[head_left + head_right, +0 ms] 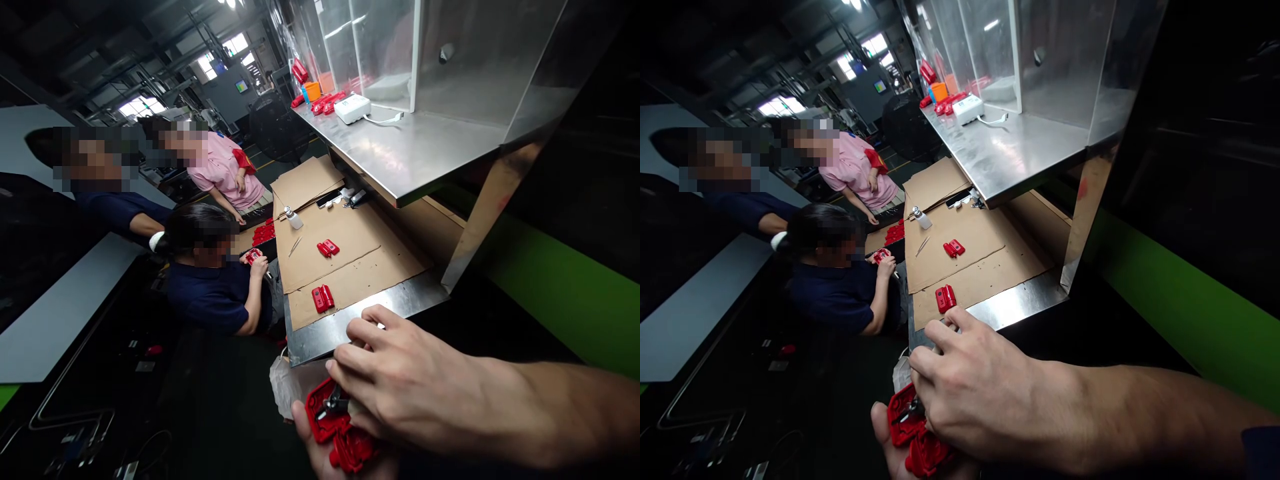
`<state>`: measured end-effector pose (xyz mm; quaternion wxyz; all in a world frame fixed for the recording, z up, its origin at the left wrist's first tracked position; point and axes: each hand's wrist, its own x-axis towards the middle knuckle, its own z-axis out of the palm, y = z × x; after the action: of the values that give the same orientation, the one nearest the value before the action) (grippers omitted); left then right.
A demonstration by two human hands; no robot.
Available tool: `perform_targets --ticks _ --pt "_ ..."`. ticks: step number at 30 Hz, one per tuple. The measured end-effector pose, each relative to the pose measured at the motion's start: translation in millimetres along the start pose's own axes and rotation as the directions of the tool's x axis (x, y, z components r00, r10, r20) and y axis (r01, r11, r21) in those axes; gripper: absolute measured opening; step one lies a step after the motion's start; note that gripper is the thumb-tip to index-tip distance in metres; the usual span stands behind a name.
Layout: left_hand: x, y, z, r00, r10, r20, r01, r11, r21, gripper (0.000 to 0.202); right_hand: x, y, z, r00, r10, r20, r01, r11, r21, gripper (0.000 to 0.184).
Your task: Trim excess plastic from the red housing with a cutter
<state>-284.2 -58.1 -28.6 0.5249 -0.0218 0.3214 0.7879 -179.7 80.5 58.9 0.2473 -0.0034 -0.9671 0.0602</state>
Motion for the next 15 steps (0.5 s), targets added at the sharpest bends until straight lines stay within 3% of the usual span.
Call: perform_targets --ticks 4,9,15 --pt "-3 -1 8.9 0.999 -0.018 0.037 0.019 1.0 -0.019 0.041 -2 -2 0 1.0 0.016 -0.013 -0.017 0.999 -0.035 0.024" --pt "-5 -3 27.2 0.978 -0.125 0.167 0.158 0.967 -0.201 0.034 -2 -3 -1 1.0 0.027 -0.01 -0.027 0.998 -0.049 0.023" --pt "-5 -3 28.7 0.982 -0.148 0.116 0.172 0.955 -0.243 0.042 -3 -3 -3 0.999 0.032 0.009 -0.032 0.998 -0.054 0.023"
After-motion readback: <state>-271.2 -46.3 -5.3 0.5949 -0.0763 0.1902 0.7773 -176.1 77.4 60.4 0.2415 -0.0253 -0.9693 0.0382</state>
